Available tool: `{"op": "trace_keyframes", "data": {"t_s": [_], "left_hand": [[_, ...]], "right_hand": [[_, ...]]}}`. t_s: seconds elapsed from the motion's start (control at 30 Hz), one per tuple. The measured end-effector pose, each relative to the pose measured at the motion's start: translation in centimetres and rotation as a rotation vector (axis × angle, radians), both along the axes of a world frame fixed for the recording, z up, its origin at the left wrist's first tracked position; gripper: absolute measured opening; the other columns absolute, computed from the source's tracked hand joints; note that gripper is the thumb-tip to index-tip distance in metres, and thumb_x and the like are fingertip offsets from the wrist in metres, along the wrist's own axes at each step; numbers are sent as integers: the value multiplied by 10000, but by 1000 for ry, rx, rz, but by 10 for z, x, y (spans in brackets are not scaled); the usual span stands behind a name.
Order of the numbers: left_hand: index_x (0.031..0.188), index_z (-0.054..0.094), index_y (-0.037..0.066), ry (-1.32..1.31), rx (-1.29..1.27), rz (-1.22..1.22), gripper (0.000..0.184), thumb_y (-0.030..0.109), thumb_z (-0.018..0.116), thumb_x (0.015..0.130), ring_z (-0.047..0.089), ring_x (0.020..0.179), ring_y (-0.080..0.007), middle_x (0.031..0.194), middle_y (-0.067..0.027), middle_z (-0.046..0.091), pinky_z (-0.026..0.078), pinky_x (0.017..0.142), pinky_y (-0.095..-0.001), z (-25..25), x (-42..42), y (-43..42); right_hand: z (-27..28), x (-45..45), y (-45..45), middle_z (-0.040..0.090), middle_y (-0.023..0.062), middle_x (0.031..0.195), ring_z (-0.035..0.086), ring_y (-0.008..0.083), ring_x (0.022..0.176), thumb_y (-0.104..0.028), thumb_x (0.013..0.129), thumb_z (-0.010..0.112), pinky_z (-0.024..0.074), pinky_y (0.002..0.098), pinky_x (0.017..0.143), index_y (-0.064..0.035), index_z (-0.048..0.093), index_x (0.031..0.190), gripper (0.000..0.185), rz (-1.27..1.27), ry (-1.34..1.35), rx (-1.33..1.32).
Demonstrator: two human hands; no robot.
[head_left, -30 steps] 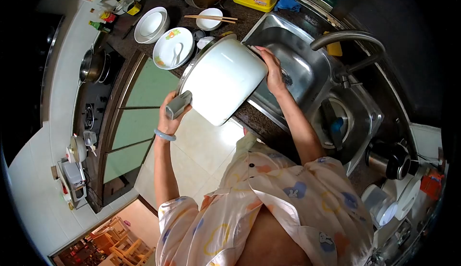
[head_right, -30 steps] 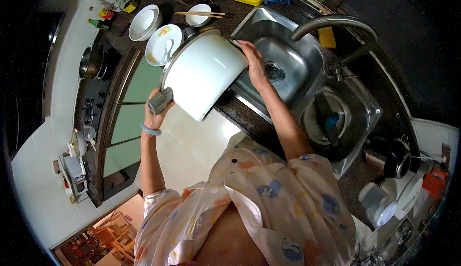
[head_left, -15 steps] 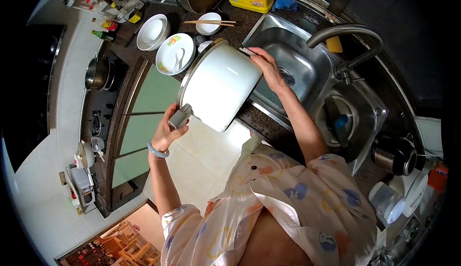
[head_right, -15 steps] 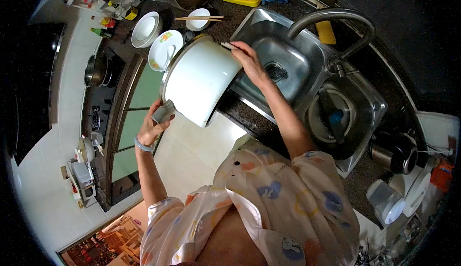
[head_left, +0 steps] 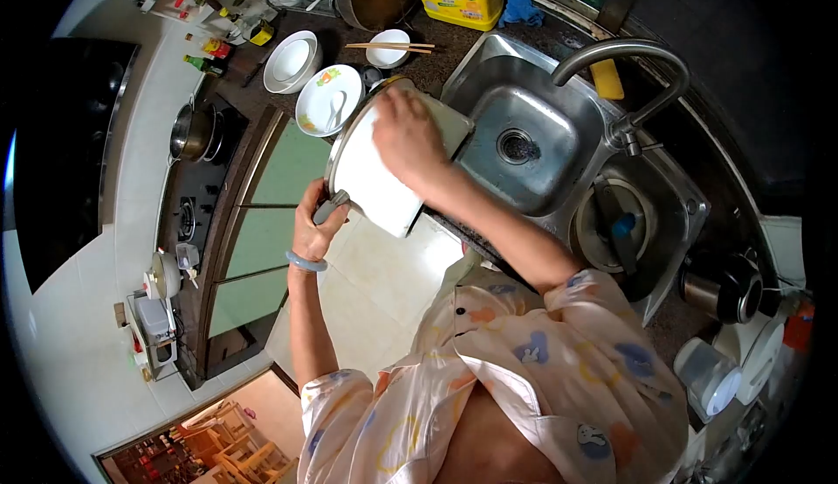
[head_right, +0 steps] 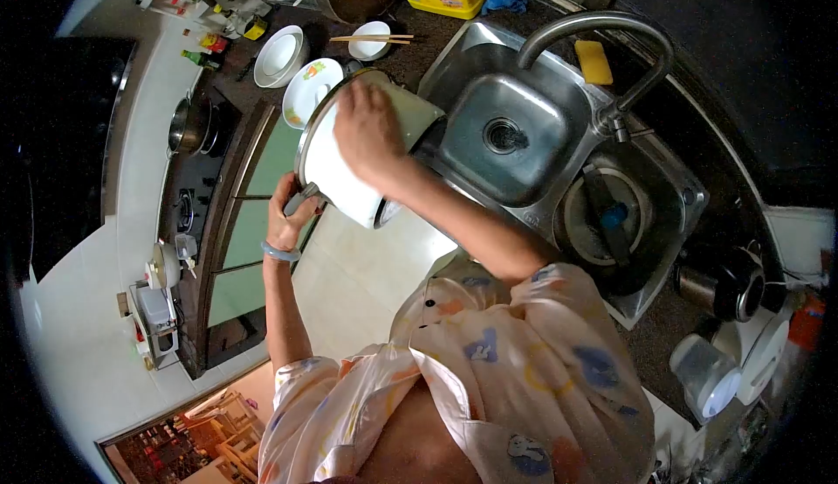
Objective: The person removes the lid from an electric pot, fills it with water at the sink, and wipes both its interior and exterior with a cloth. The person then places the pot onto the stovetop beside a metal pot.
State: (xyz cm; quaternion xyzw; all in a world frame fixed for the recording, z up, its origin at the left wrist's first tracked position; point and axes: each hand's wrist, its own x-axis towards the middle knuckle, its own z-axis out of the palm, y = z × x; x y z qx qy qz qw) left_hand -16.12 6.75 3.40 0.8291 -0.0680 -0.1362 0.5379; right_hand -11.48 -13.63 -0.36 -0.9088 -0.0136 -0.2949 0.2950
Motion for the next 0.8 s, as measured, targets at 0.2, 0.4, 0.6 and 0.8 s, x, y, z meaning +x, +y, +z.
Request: {"op": "trace_keyframes", "data": {"t_s": [0.2, 0.4, 0.6, 0.8], "left_hand": [[1154, 505, -31, 2, -48, 49, 432, 50, 648, 754, 545, 788, -133, 916, -55, 563, 488, 688, -276, -4, -4, 3], [1189, 494, -23, -22, -78, 0, 446, 47, 621, 767, 560, 835, -150, 970, -66, 564, 508, 698, -298, -13, -6, 14], [1188, 493, -22, -46, -89, -40, 454, 40, 632, 760, 554, 819, -146, 946, -68, 561, 507, 688, -296, -18, -5, 22], [1116, 529, 5, -10, -122, -18, 403, 49, 660, 737, 517, 817, -117, 908, -25, 564, 439, 756, -256, -21, -5, 25]], "right_hand": [[29, -38, 2, 510, 225, 1112, 486, 351, 1072, -52, 840, 497, 433, 425, 920, 49, 544, 1076, 260, 283, -106, 108], [19, 22, -48, 570, 218, 1139, 551, 351, 1040, -148, 925, 427, 437, 387, 920, 30, 590, 1105, 301, 209, 427, 271], [13, 22, -35, 584, 230, 1081, 573, 356, 998, -113, 899, 460, 456, 388, 887, 49, 606, 1067, 276, 157, 88, 453], [24, -12, 5, 572, 235, 1062, 559, 355, 980, -25, 846, 503, 469, 394, 867, 86, 591, 1032, 235, 277, -135, 225]]}}
